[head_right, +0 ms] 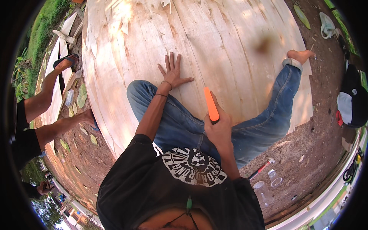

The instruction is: The person sits on a large plywood sheet and uses a hand saw to cut it into smaller pieces. They reposition the cut pieces and continue sawing along marked lines, then stand on the plywood to make additional cuts.

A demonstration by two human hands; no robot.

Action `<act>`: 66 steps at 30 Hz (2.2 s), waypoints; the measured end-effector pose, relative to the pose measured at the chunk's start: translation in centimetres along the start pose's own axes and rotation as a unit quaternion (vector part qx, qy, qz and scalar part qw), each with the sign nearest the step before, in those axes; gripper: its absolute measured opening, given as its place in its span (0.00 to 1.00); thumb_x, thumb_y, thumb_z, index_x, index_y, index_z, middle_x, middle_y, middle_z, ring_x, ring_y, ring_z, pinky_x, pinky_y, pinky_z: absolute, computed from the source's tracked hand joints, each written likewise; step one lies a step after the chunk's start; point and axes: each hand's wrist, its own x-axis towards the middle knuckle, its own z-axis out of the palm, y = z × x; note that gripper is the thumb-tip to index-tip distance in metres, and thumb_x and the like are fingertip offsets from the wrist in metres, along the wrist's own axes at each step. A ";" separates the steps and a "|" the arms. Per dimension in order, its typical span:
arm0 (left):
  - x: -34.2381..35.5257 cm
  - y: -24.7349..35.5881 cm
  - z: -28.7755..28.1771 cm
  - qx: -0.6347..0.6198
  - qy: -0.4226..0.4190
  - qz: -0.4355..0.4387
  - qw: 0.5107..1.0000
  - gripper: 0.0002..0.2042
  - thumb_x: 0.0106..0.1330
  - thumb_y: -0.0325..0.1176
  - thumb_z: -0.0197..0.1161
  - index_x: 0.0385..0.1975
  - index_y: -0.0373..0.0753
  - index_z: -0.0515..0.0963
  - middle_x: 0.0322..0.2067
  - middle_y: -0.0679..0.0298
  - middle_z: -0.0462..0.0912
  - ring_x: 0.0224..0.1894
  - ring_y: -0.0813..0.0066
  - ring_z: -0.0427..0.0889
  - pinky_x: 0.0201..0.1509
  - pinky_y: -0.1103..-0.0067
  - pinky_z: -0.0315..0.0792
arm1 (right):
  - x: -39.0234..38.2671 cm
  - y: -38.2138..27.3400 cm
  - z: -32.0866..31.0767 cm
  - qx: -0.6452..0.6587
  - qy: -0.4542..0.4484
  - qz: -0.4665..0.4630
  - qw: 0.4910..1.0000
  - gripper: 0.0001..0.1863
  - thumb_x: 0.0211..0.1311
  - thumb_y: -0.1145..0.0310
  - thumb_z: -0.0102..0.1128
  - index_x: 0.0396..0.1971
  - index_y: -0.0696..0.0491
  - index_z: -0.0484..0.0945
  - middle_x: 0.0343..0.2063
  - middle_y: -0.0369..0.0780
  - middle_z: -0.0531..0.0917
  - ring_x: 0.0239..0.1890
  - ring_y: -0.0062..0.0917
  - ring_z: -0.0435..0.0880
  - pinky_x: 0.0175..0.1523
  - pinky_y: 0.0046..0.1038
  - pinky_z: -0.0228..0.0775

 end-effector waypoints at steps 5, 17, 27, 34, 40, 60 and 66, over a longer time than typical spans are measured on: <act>0.0 0.1 0.1 -0.001 -0.017 -0.008 1.000 0.73 0.41 0.77 0.72 0.80 0.42 0.38 0.80 0.45 0.24 0.79 0.42 0.13 0.67 0.29 0.15 | 0.7 -0.6 0.3 -0.010 -0.034 -0.013 0.999 0.37 0.56 0.82 0.52 0.70 0.57 0.70 0.16 0.42 0.68 0.17 0.21 0.68 0.29 0.28 0.66; -0.4 0.3 0.0 -0.001 -0.016 -0.007 1.000 0.72 0.41 0.75 0.73 0.80 0.41 0.39 0.80 0.45 0.25 0.79 0.41 0.16 0.67 0.28 0.18 | -0.4 0.4 0.9 0.028 -0.007 -0.013 0.999 0.05 0.64 0.79 0.56 0.35 0.65 0.78 0.17 0.34 0.71 0.20 0.15 0.68 0.26 0.26 0.60; -0.3 1.3 -1.6 0.010 -0.028 -0.006 1.000 0.69 0.45 0.71 0.74 0.80 0.42 0.39 0.80 0.45 0.26 0.80 0.39 0.20 0.69 0.28 0.21 | -0.4 -1.0 -0.5 0.013 -0.019 -0.027 0.999 0.36 0.55 0.81 0.56 0.69 0.57 0.70 0.22 0.56 0.77 0.23 0.48 0.81 0.34 0.34 0.72; 0.2 1.4 -1.3 0.028 -0.042 -0.029 0.998 0.71 0.44 0.70 0.76 0.80 0.43 0.36 0.80 0.48 0.23 0.80 0.42 0.19 0.71 0.29 0.23 | -0.7 0.2 -0.6 0.005 0.004 -0.052 0.999 0.39 0.56 0.80 0.56 0.72 0.50 0.68 0.17 0.51 0.75 0.16 0.37 0.72 0.31 0.33 0.70; 0.2 1.5 -1.6 0.047 -0.047 -0.043 0.997 0.70 0.43 0.68 0.77 0.81 0.45 0.37 0.81 0.52 0.24 0.81 0.47 0.20 0.72 0.31 0.24 | -1.1 2.0 -0.7 0.017 -0.022 -0.051 0.998 0.41 0.55 0.79 0.56 0.73 0.47 0.67 0.15 0.49 0.74 0.14 0.31 0.70 0.30 0.30 0.69; 0.5 0.4 -0.8 0.030 -0.041 -0.037 0.998 0.67 0.46 0.58 0.79 0.81 0.46 0.36 0.80 0.51 0.24 0.81 0.45 0.20 0.72 0.30 0.26 | -1.2 0.7 1.0 -0.094 -0.066 -0.066 0.991 0.44 0.58 0.68 0.66 0.76 0.47 0.60 0.20 0.55 0.81 0.23 0.51 0.82 0.35 0.45 0.75; 0.2 0.7 -1.4 0.025 -0.051 -0.036 0.998 0.67 0.47 0.57 0.78 0.81 0.45 0.35 0.80 0.50 0.24 0.81 0.44 0.19 0.72 0.31 0.24 | -0.8 -1.6 0.5 -0.076 -0.067 -0.048 0.994 0.44 0.58 0.68 0.65 0.76 0.49 0.59 0.20 0.56 0.80 0.25 0.54 0.82 0.37 0.48 0.76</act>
